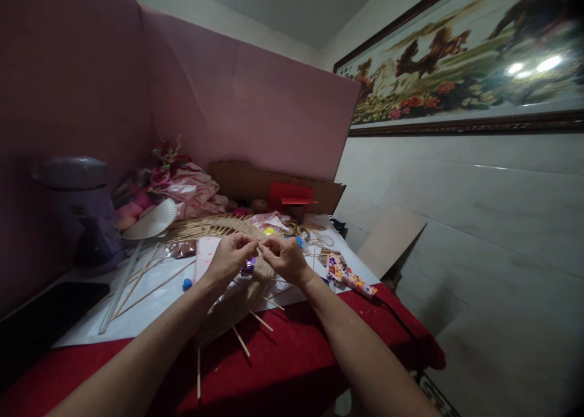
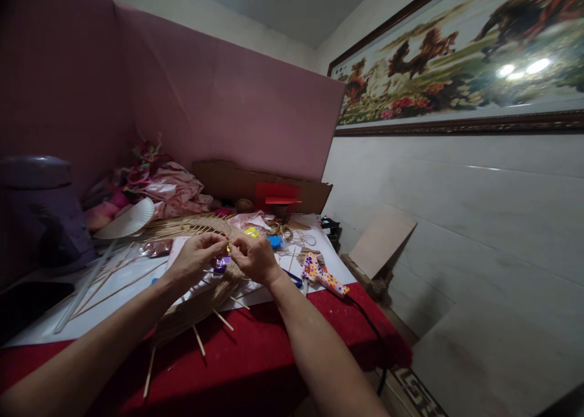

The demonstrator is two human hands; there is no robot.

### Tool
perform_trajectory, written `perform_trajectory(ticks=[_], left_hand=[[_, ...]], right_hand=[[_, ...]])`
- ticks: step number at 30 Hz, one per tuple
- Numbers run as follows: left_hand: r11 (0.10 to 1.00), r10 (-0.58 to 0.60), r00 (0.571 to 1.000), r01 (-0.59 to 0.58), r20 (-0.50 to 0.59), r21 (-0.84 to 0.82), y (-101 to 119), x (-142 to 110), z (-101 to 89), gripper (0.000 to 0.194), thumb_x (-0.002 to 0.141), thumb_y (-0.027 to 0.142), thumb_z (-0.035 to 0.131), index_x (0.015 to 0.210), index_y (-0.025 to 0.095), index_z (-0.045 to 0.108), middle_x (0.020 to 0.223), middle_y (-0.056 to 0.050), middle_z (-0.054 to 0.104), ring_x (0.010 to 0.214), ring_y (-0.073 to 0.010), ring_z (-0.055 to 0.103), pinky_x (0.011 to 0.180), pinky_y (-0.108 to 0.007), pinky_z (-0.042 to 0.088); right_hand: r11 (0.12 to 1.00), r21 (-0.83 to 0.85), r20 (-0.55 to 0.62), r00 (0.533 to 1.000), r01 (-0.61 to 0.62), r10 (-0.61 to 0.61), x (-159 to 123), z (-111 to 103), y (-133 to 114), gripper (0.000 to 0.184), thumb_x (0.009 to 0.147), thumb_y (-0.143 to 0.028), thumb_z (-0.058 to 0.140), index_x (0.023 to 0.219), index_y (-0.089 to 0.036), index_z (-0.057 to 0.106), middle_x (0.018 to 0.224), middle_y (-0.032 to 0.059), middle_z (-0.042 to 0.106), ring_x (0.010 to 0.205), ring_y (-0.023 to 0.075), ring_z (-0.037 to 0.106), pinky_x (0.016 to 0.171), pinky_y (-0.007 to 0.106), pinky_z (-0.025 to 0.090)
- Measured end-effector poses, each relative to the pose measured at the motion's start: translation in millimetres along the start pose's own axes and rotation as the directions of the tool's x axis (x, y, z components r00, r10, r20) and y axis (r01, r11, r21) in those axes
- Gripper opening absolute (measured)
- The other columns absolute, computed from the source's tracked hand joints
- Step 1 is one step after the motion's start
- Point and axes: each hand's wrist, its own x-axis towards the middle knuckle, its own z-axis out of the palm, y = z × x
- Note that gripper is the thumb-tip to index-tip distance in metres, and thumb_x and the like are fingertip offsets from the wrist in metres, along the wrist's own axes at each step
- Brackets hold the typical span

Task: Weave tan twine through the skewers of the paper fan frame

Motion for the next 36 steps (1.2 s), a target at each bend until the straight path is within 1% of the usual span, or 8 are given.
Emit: perform_trajectory(ticks=[3, 8, 11, 16, 22, 27, 32, 36], left_hand=[[1.0, 0.01, 1.0, -0.01, 0.019, 0.001, -2.9, 1.2, 0.3, 0.018, 0.064, 0.031, 0.064, 0.066, 0.013, 0.06, 0.055, 0.001, 0.057, 0.045, -0.009, 0.045, 0.044, -0.022, 0.036], [0.999, 0.036, 0.999, -0.036, 0.012, 0.017, -5.5, 2.0, 0.9, 0.013, 0.065, 0.026, 0.061, 0.066, 0.014, 0.06, 0.054, 0.002, 0.055, 0.045, -0.0086, 0.044, 0.044, -0.022, 0.035], [0.998, 0.047, 0.999, -0.048, 0.006, 0.031, -5.2, 2.2, 1.5, 0.013, 0.065, 0.027, 0.06, 0.067, 0.014, 0.059, 0.054, 0.002, 0.054, 0.045, -0.0089, 0.045, 0.045, -0.022, 0.035], [0.996, 0.056, 0.998, -0.056, -0.002, 0.069, -0.9, 0.4, 3.1, 0.017, 0.065, 0.031, 0.061, 0.067, 0.014, 0.06, 0.058, 0.001, 0.057, 0.049, -0.0108, 0.048, 0.048, -0.024, 0.037], [0.989, 0.074, 0.997, -0.071, -0.018, 0.131, 3.0, -2.2, 4.1, 0.014, 0.064, 0.029, 0.061, 0.063, 0.016, 0.059, 0.055, 0.001, 0.055, 0.05, -0.0117, 0.046, 0.048, -0.023, 0.035], [0.989, 0.075, 0.997, -0.075, 0.002, 0.124, 1.9, -2.6, 6.1, 0.014, 0.065, 0.029, 0.059, 0.061, 0.017, 0.056, 0.053, 0.003, 0.05, 0.05, -0.011, 0.043, 0.048, -0.023, 0.033], [0.994, 0.063, 0.997, -0.067, 0.053, 0.089, 0.3, -2.7, 6.0, 0.018, 0.069, 0.033, 0.057, 0.064, 0.016, 0.055, 0.056, 0.002, 0.052, 0.052, -0.0117, 0.044, 0.048, -0.023, 0.035], [0.996, 0.064, 0.997, -0.066, 0.042, 0.059, 0.5, -3.1, 4.5, 0.025, 0.075, 0.04, 0.051, 0.07, 0.016, 0.055, 0.063, 0.0, 0.056, 0.054, -0.0121, 0.048, 0.05, -0.024, 0.037]], right_hand=[[0.999, -0.036, 0.004, 1.0, 0.01, -0.01, -0.7, 0.4, -0.5, 0.016, 0.08, -0.023, 0.05, 0.07, -0.018, 0.06, 0.05, -0.0043, 0.045, 0.046, 0.0084, 0.038, 0.05, 0.021, 0.029], [1.0, -0.006, -0.006, 1.0, 0.015, -0.015, -0.4, 1.1, 0.6, 0.016, 0.079, -0.021, 0.05, 0.069, -0.018, 0.06, 0.05, -0.0043, 0.046, 0.045, 0.0079, 0.037, 0.049, 0.021, 0.027], [1.0, -0.002, -0.015, 1.0, 0.007, -0.007, 0.0, 1.8, 1.2, 0.017, 0.08, -0.022, 0.05, 0.067, -0.017, 0.06, 0.048, -0.0046, 0.044, 0.045, 0.0078, 0.035, 0.048, 0.021, 0.027], [0.999, 0.023, -0.026, 0.999, -0.023, 0.024, 0.3, 3.3, 1.7, 0.014, 0.078, -0.022, 0.051, 0.068, -0.017, 0.059, 0.051, -0.0039, 0.048, 0.046, 0.0081, 0.039, 0.049, 0.021, 0.029], [0.997, 0.065, -0.038, 0.998, -0.037, 0.04, 0.5, 3.7, 0.6, 0.013, 0.076, -0.022, 0.051, 0.067, -0.018, 0.058, 0.047, -0.0056, 0.042, 0.043, 0.0074, 0.036, 0.047, 0.021, 0.027], [0.966, 0.22, -0.104, 0.982, -0.133, 0.159, 3.5, 6.6, 1.7, 0.012, 0.072, -0.023, 0.053, 0.06, -0.017, 0.054, 0.048, -0.0052, 0.042, 0.044, 0.0073, 0.034, 0.044, 0.021, 0.027], [0.858, 0.461, -0.076, 0.954, -0.225, 0.291, 7.9, 7.1, 4.0, 0.013, 0.068, -0.027, 0.056, 0.06, -0.016, 0.053, 0.051, -0.0047, 0.044, 0.045, 0.0068, 0.034, 0.042, 0.02, 0.027], [0.855, 0.468, -0.062, 0.956, -0.225, 0.285, 8.2, 6.2, 5.1, 0.017, 0.069, -0.031, 0.058, 0.062, -0.016, 0.054, 0.051, -0.004, 0.046, 0.045, 0.0069, 0.035, 0.042, 0.02, 0.028]])
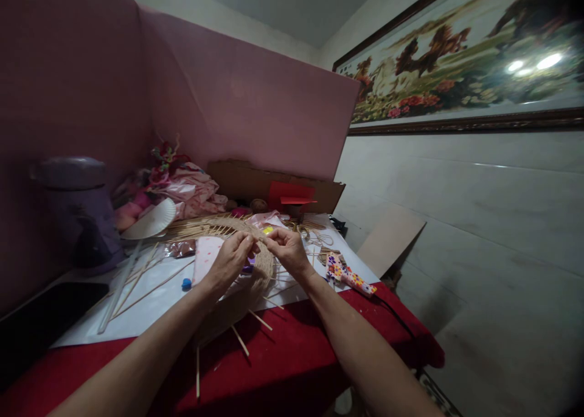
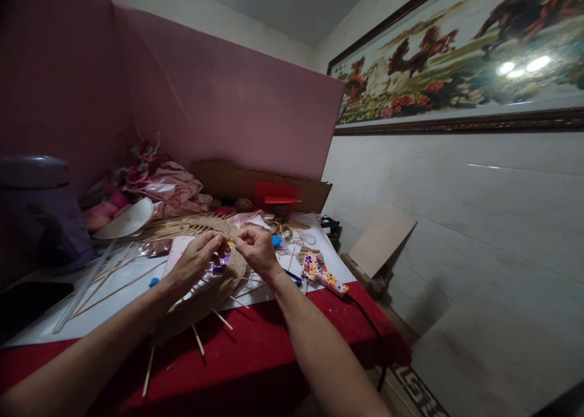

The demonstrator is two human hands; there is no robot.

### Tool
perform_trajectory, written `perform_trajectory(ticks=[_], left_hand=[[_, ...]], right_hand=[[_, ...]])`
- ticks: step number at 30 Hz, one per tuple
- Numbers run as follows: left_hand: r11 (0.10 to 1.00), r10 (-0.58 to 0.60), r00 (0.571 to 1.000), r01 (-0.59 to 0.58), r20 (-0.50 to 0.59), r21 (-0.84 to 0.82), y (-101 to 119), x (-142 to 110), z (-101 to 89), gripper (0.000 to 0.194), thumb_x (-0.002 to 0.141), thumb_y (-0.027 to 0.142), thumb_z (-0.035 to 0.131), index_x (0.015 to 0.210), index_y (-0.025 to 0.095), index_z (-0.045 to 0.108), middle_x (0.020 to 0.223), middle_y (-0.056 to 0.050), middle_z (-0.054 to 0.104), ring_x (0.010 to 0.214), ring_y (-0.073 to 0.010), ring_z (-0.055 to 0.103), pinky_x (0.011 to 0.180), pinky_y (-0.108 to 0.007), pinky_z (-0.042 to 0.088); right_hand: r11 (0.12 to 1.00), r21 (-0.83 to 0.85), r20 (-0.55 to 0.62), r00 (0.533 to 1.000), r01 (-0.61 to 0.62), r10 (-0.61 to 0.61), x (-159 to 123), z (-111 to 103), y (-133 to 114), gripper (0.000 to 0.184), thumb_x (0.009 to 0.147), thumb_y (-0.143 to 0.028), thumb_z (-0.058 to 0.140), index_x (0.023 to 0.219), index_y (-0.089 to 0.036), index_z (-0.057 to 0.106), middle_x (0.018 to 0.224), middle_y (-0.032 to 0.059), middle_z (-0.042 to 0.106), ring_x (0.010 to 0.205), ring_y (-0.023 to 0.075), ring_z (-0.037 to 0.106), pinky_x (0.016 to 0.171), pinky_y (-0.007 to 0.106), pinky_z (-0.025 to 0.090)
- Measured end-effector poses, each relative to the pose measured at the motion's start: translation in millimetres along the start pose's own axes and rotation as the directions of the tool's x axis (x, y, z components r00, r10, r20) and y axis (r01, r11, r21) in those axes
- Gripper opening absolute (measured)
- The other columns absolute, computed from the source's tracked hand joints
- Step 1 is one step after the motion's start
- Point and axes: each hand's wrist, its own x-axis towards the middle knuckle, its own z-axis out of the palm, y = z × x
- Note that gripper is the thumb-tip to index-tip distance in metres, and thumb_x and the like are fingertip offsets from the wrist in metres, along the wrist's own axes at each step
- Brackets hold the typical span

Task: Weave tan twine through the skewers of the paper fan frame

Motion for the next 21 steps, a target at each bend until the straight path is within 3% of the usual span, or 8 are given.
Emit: perform_trajectory(ticks=[6, 10, 14, 17, 21], left_hand=[[1.0, -0.007, 1.0, 0.007, 0.015, -0.01, -2, 1, 0.9, 0.024, 0.067, 0.039, 0.061, 0.067, 0.016, 0.054, 0.057, 0.002, 0.053, 0.049, -0.0102, 0.044, 0.048, -0.023, 0.035], [0.999, -0.036, 0.993, 0.038, 0.113, -0.014, -4, 3, -0.8, 0.027, 0.066, 0.04, 0.062, 0.057, 0.016, 0.051, 0.047, 0.003, 0.048, 0.044, -0.0097, 0.041, 0.044, -0.023, 0.03], [0.996, -0.042, 0.983, 0.054, 0.179, -0.065, -4, 4, -4.5, 0.029, 0.068, 0.041, 0.061, 0.057, 0.016, 0.05, 0.05, 0.004, 0.047, 0.046, -0.009, 0.041, 0.046, -0.023, 0.032], [0.992, -0.054, 0.988, 0.069, 0.143, -0.101, -2, 3, -5.6, 0.027, 0.07, 0.04, 0.059, 0.061, 0.016, 0.05, 0.053, 0.004, 0.047, 0.048, -0.0089, 0.042, 0.048, -0.023, 0.034], [0.988, -0.078, 0.993, 0.09, 0.093, -0.123, 0, 2, -5.0, 0.026, 0.069, 0.04, 0.06, 0.063, 0.016, 0.052, 0.055, 0.003, 0.05, 0.049, -0.0096, 0.044, 0.048, -0.023, 0.034]], right_hand=[[0.986, -0.147, 0.043, 0.997, 0.075, -0.07, -6, 3, 1, 0.015, 0.072, -0.027, 0.055, 0.061, -0.017, 0.054, 0.05, -0.0041, 0.046, 0.044, 0.0072, 0.036, 0.043, 0.02, 0.027], [0.962, -0.239, 0.025, 0.991, 0.133, -0.131, -7, 4, -2, 0.012, 0.071, -0.022, 0.053, 0.059, -0.018, 0.052, 0.047, -0.0058, 0.041, 0.043, 0.0069, 0.034, 0.043, 0.021, 0.027], [0.988, -0.112, 0.055, 0.994, 0.103, -0.097, -4, 0, -5, 0.013, 0.074, -0.026, 0.053, 0.064, -0.017, 0.054, 0.053, -0.0042, 0.045, 0.048, 0.0077, 0.038, 0.046, 0.02, 0.03], [0.999, 0.036, 0.111, 0.994, 0.015, -0.019, 0, -5, -5, 0.02, 0.076, -0.034, 0.054, 0.068, -0.016, 0.057, 0.054, -0.0039, 0.045, 0.048, 0.0076, 0.037, 0.045, 0.02, 0.03], [0.994, 0.101, 0.13, 0.991, -0.051, 0.037, 2, -8, -4, 0.025, 0.074, -0.039, 0.057, 0.07, -0.015, 0.058, 0.052, -0.0052, 0.041, 0.046, 0.0069, 0.034, 0.044, 0.02, 0.027]])
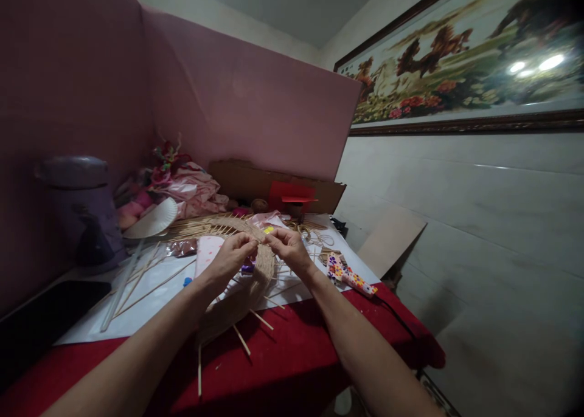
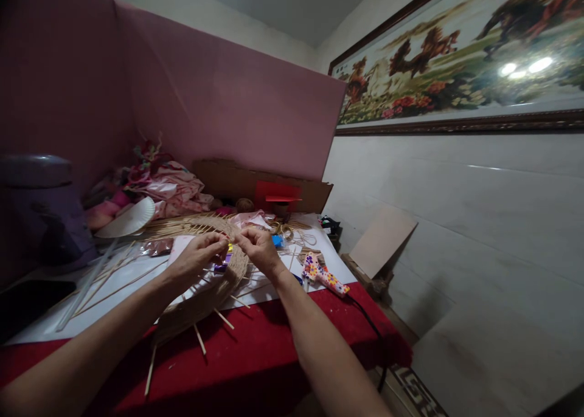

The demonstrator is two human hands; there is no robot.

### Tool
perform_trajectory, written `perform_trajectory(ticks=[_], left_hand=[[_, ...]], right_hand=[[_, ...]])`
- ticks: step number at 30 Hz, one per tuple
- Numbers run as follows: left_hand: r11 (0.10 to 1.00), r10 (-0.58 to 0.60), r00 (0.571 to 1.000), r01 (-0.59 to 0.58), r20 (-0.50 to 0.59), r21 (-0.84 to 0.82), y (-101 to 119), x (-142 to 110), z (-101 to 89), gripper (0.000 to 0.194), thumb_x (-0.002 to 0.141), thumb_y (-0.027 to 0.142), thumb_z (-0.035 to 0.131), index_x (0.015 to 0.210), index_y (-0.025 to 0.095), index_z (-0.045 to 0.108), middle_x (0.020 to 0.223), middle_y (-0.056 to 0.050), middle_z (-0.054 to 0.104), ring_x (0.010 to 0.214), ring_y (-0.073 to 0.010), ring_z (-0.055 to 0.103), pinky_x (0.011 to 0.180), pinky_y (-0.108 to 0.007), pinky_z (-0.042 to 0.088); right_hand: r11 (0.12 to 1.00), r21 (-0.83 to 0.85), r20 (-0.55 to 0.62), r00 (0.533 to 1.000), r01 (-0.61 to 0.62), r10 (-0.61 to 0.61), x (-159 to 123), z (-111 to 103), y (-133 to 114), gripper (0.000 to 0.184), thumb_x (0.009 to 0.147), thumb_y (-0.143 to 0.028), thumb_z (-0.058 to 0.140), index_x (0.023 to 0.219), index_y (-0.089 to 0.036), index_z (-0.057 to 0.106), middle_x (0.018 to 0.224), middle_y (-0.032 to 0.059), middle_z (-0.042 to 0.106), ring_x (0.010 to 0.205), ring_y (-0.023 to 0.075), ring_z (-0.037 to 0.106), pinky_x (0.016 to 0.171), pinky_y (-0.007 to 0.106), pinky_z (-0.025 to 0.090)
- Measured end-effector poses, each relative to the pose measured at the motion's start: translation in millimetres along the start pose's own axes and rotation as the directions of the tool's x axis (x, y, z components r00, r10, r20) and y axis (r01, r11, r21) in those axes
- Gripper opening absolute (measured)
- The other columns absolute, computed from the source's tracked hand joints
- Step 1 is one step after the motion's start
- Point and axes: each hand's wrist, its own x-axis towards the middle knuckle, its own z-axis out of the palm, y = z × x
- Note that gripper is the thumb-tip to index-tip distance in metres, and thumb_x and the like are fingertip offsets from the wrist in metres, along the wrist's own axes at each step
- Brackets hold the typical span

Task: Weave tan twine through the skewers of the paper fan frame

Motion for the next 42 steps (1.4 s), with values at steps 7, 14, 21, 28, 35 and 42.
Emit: perform_trajectory(ticks=[7, 14, 21, 28, 35, 42], left_hand=[[0.999, -0.018, 0.999, 0.016, -0.049, -0.029, 0, 2, -0.7, 0.024, 0.069, 0.037, 0.059, 0.064, 0.015, 0.054, 0.054, 0.003, 0.05, 0.049, -0.0088, 0.042, 0.048, -0.023, 0.034], [1.0, -0.02, 0.998, 0.018, -0.062, -0.025, -1, 2, -2.0, 0.019, 0.068, 0.031, 0.061, 0.074, 0.014, 0.055, 0.061, 0.002, 0.055, 0.054, -0.0094, 0.047, 0.052, -0.023, 0.037], [0.999, 0.014, 1.0, -0.013, -0.022, 0.044, -1, 3, -2.1, 0.017, 0.067, 0.029, 0.063, 0.068, 0.013, 0.057, 0.059, 0.001, 0.055, 0.055, -0.0093, 0.047, 0.052, -0.023, 0.036], [0.998, -0.006, 1.0, 0.006, -0.001, 0.058, -5, 2, -1.6, 0.021, 0.073, 0.034, 0.057, 0.067, 0.014, 0.054, 0.058, 0.002, 0.053, 0.052, -0.0098, 0.045, 0.049, -0.023, 0.035], [0.999, -0.001, 1.0, 0.001, 0.009, 0.037, -7, 3, -1.5, 0.023, 0.073, 0.036, 0.054, 0.065, 0.015, 0.051, 0.056, 0.002, 0.051, 0.048, -0.0091, 0.043, 0.047, -0.023, 0.034], [0.992, 0.096, 0.995, -0.093, -0.029, 0.079, -5, 3, -1.9, 0.019, 0.072, 0.033, 0.057, 0.07, 0.015, 0.052, 0.059, 0.003, 0.051, 0.053, -0.0096, 0.044, 0.051, -0.024, 0.035]], right_hand=[[1.0, -0.023, 0.031, 1.0, 0.007, -0.006, 0, 3, 7, 0.017, 0.068, -0.031, 0.062, 0.068, -0.015, 0.056, 0.056, -0.0041, 0.045, 0.049, 0.0071, 0.035, 0.047, 0.021, 0.026], [0.999, 0.0, 0.057, 0.998, -0.034, 0.034, -2, 4, -2, 0.021, 0.068, -0.033, 0.061, 0.062, -0.014, 0.058, 0.05, -0.0048, 0.042, 0.047, 0.0064, 0.031, 0.045, 0.021, 0.023], [0.995, 0.023, 0.048, 0.994, -0.097, 0.096, -3, 4, -5, 0.019, 0.067, -0.032, 0.059, 0.061, -0.014, 0.06, 0.045, -0.0058, 0.041, 0.042, 0.0056, 0.03, 0.042, 0.021, 0.021], [0.98, 0.11, 0.062, 0.986, -0.164, 0.158, -2, 4, -7, 0.017, 0.066, -0.029, 0.056, 0.062, -0.013, 0.061, 0.038, -0.009, 0.035, 0.036, 0.0041, 0.024, 0.039, 0.02, 0.016], [0.976, 0.127, 0.078, 0.983, -0.178, 0.169, -2, 4, -8, 0.019, 0.066, -0.032, 0.06, 0.061, -0.014, 0.058, 0.04, -0.0094, 0.035, 0.036, 0.0034, 0.024, 0.038, 0.02, 0.016], [0.977, 0.141, 0.076, 0.985, -0.162, 0.152, -3, 3, -9, 0.022, 0.07, -0.035, 0.059, 0.066, -0.013, 0.061, 0.041, -0.0093, 0.032, 0.038, 0.0042, 0.022, 0.04, 0.021, 0.016]])
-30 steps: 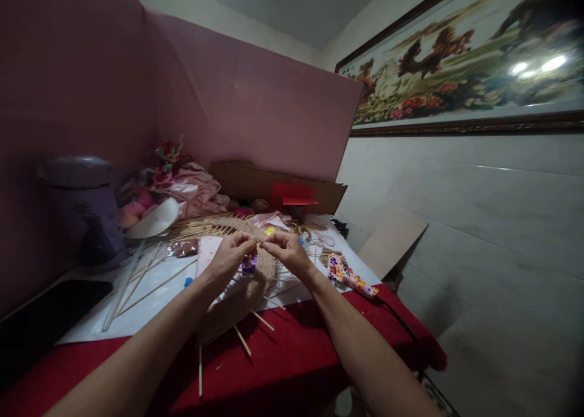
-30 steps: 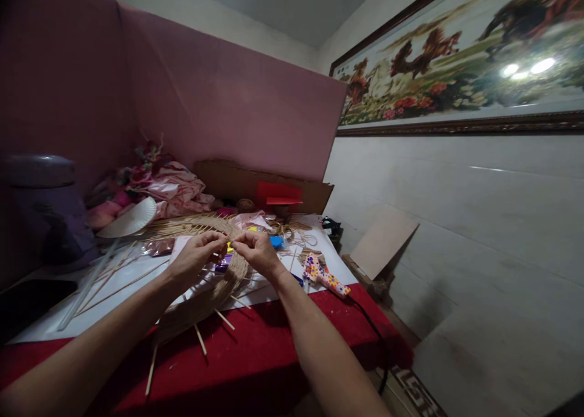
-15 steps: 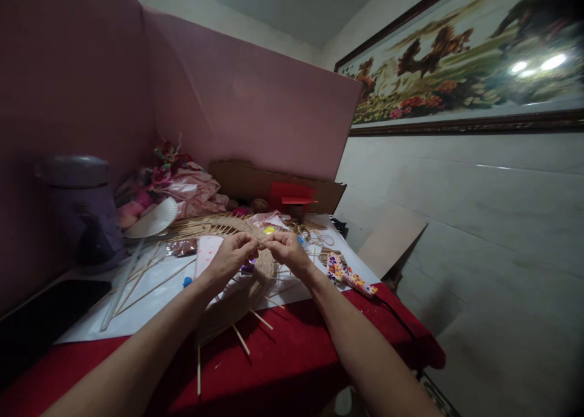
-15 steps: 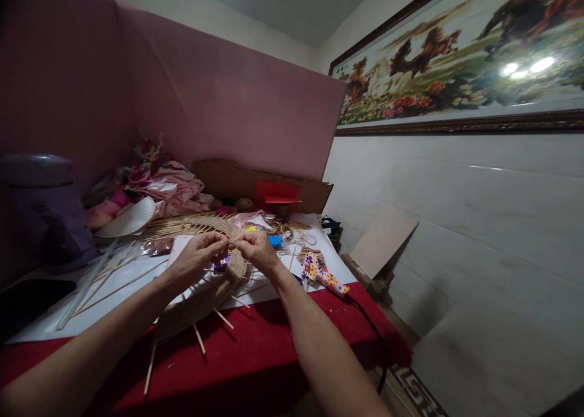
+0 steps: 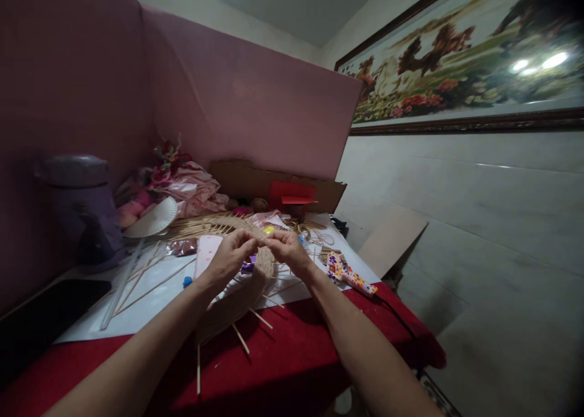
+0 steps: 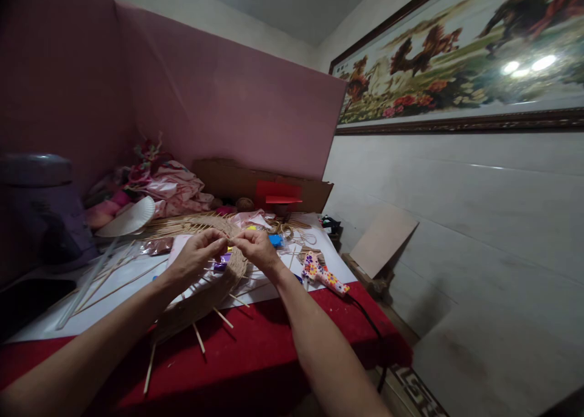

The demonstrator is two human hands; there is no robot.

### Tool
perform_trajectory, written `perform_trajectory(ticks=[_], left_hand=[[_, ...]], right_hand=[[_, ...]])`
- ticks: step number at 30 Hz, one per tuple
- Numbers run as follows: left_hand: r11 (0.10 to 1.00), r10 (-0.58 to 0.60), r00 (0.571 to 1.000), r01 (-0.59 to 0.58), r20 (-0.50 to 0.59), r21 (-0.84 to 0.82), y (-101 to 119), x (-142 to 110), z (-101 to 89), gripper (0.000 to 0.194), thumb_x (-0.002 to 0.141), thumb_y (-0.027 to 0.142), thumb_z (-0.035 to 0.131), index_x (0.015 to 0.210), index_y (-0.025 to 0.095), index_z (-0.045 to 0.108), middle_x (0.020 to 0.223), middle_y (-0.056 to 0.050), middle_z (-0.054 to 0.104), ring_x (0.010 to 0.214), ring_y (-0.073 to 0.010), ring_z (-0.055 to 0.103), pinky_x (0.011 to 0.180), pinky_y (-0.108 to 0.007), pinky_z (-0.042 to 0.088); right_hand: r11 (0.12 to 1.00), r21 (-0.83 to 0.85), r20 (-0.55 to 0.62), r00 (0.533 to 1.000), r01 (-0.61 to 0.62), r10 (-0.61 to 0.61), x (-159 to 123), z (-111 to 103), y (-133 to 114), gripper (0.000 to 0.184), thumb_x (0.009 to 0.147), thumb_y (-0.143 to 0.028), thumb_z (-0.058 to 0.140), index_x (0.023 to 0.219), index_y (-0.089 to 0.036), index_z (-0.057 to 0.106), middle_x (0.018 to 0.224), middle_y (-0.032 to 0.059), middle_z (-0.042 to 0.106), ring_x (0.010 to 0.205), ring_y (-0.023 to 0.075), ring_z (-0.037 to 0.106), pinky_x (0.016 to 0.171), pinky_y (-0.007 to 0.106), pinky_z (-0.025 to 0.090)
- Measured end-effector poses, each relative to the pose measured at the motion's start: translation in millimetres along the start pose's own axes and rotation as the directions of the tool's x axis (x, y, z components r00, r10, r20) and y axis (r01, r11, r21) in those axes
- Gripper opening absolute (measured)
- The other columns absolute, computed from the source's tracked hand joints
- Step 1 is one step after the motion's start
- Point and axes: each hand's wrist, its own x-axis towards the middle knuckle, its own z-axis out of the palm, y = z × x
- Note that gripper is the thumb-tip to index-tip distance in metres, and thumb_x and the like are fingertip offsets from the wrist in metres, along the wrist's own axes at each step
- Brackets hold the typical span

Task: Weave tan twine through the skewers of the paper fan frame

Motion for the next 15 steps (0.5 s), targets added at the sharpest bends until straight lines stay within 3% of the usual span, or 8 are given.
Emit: perform_trajectory(ticks=[8, 15], left_hand=[[0.999, 0.028, 1.0, -0.028, 0.011, 0.031, -0.2, -0.6, 1.1, 0.016, 0.071, 0.03, 0.059, 0.068, 0.015, 0.053, 0.059, 0.003, 0.052, 0.054, -0.01, 0.044, 0.051, -0.024, 0.034], [0.998, -0.034, 0.999, 0.036, 0.04, -0.051, -1.2, -1.4, 0.3, 0.021, 0.072, 0.035, 0.058, 0.067, 0.016, 0.052, 0.056, 0.003, 0.051, 0.051, -0.0097, 0.044, 0.049, -0.023, 0.035]], right_hand=[[0.99, -0.11, -0.022, 0.995, 0.091, -0.094, 4.2, -3.5, 9.7, 0.027, 0.066, -0.038, 0.066, 0.061, -0.014, 0.058, 0.05, -0.0055, 0.042, 0.044, 0.0051, 0.029, 0.043, 0.021, 0.02], [0.997, -0.068, 0.045, 0.998, 0.047, -0.044, 0.4, -2.6, 4.4, 0.024, 0.069, -0.037, 0.062, 0.066, -0.014, 0.058, 0.044, -0.008, 0.036, 0.04, 0.0043, 0.026, 0.04, 0.019, 0.019]])
